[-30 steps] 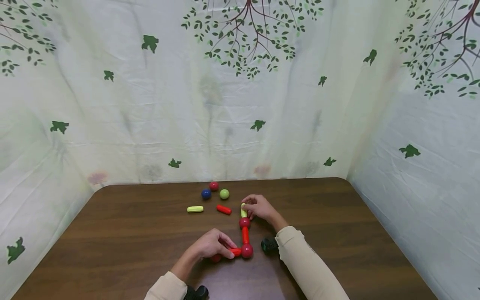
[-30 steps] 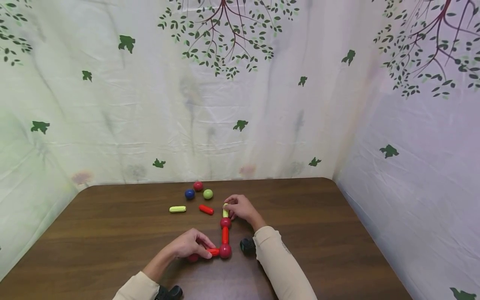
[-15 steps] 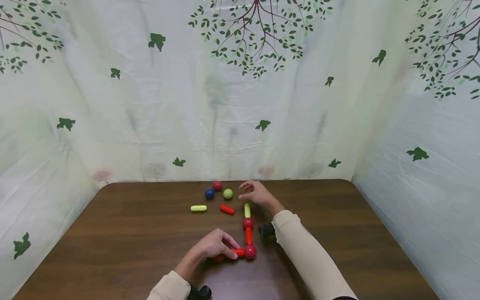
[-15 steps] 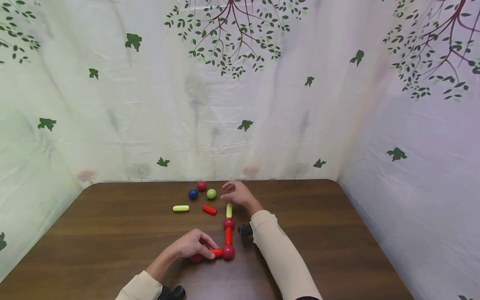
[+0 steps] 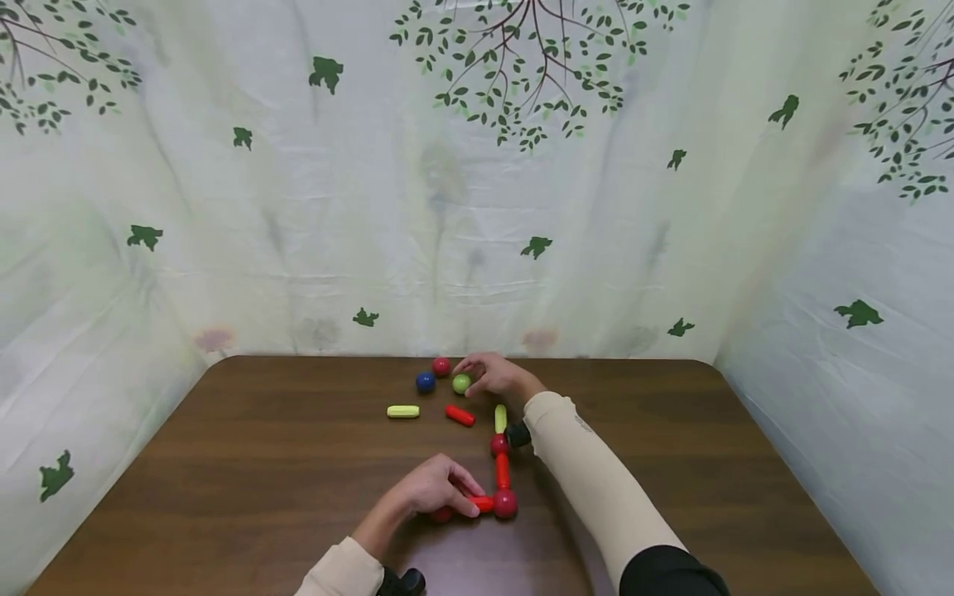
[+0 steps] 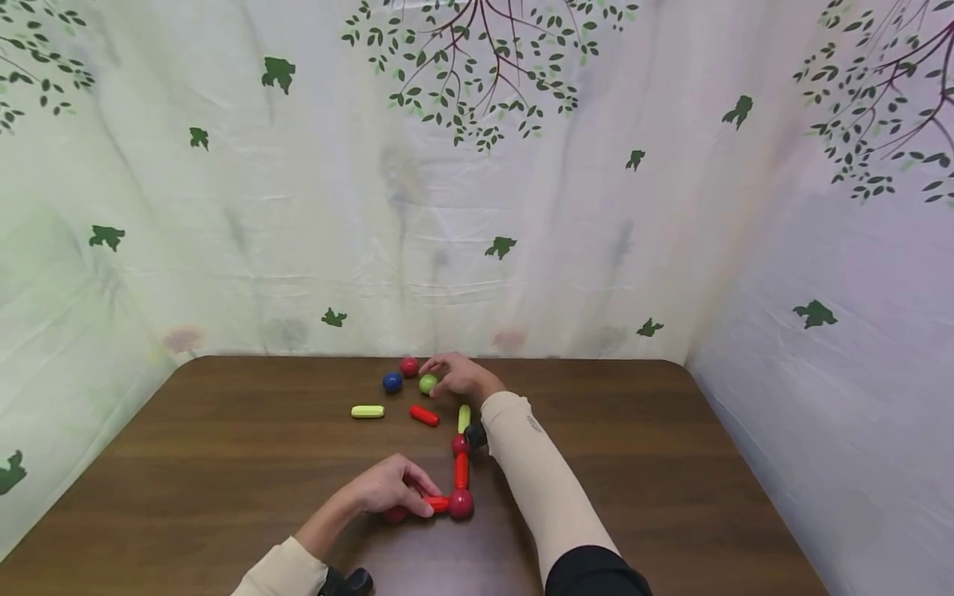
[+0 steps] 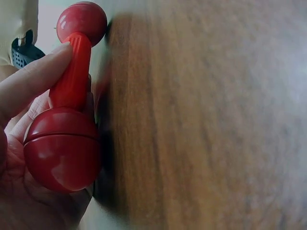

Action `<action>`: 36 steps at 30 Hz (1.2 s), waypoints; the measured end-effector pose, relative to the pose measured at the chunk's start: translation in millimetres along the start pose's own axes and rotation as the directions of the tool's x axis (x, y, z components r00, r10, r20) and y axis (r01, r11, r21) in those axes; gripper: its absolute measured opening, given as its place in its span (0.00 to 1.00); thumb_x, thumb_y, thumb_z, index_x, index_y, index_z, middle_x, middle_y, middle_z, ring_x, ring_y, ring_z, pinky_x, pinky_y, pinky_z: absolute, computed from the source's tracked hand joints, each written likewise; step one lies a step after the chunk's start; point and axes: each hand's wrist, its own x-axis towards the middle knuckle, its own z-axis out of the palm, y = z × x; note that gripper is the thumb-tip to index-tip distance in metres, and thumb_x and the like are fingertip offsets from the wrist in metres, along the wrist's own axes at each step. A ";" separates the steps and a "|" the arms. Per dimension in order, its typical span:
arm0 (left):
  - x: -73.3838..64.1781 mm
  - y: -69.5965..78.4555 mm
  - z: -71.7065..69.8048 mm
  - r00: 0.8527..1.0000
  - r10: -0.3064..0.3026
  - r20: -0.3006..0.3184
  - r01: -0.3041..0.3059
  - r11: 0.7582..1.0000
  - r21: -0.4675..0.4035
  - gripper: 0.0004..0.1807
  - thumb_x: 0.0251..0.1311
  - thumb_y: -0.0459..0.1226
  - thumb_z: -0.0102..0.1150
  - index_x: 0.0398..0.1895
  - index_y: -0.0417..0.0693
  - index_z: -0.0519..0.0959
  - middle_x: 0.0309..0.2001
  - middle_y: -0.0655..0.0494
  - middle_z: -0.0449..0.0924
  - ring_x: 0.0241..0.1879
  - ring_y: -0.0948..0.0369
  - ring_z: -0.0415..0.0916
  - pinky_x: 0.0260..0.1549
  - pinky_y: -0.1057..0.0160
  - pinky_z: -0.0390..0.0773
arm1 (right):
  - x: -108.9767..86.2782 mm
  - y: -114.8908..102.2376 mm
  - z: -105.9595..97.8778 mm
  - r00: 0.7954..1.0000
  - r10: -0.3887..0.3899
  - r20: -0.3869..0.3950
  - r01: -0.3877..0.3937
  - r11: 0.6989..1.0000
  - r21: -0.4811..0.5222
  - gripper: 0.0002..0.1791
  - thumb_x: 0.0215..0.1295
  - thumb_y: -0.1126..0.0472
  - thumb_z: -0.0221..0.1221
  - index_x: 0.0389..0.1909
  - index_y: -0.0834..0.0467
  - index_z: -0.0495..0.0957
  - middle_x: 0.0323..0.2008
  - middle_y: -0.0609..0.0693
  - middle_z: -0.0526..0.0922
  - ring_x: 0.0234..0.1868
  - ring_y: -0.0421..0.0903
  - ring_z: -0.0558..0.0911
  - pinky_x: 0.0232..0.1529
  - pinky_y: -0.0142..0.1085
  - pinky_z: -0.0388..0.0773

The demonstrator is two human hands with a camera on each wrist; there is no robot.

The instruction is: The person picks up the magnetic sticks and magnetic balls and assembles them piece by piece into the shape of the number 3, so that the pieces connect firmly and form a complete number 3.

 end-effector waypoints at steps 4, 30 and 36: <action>0.7 2.3 2.0 1.000 0.025 -0.001 -0.025 1.000 -0.012 0.09 0.44 0.28 0.73 0.32 0.40 0.87 0.27 0.54 0.84 0.28 0.66 0.75 0.33 0.65 0.73 | 2.2 0.5 -0.8 1.000 0.007 0.024 -0.005 0.998 -0.056 0.23 0.54 0.72 0.66 0.54 0.64 0.78 0.52 0.57 0.79 0.52 0.48 0.75 0.50 0.33 0.71; 1.3 -0.1 3.6 1.000 0.025 -0.005 -0.025 0.999 -0.022 0.09 0.44 0.27 0.72 0.33 0.40 0.86 0.28 0.54 0.84 0.28 0.66 0.76 0.33 0.65 0.74 | -29.3 21.6 -11.0 0.990 0.132 -0.053 -0.124 0.982 0.139 0.15 0.64 0.66 0.60 0.49 0.68 0.75 0.39 0.55 0.80 0.33 0.44 0.79 0.36 0.36 0.78; 3.0 -1.8 2.6 1.000 0.030 -0.006 -0.030 0.999 -0.024 0.09 0.44 0.28 0.73 0.32 0.40 0.86 0.27 0.55 0.84 0.28 0.67 0.76 0.32 0.66 0.73 | -44.2 27.7 -6.8 0.987 0.092 -0.135 -0.072 0.987 0.147 0.17 0.67 0.64 0.58 0.52 0.70 0.73 0.40 0.57 0.80 0.31 0.44 0.80 0.36 0.37 0.79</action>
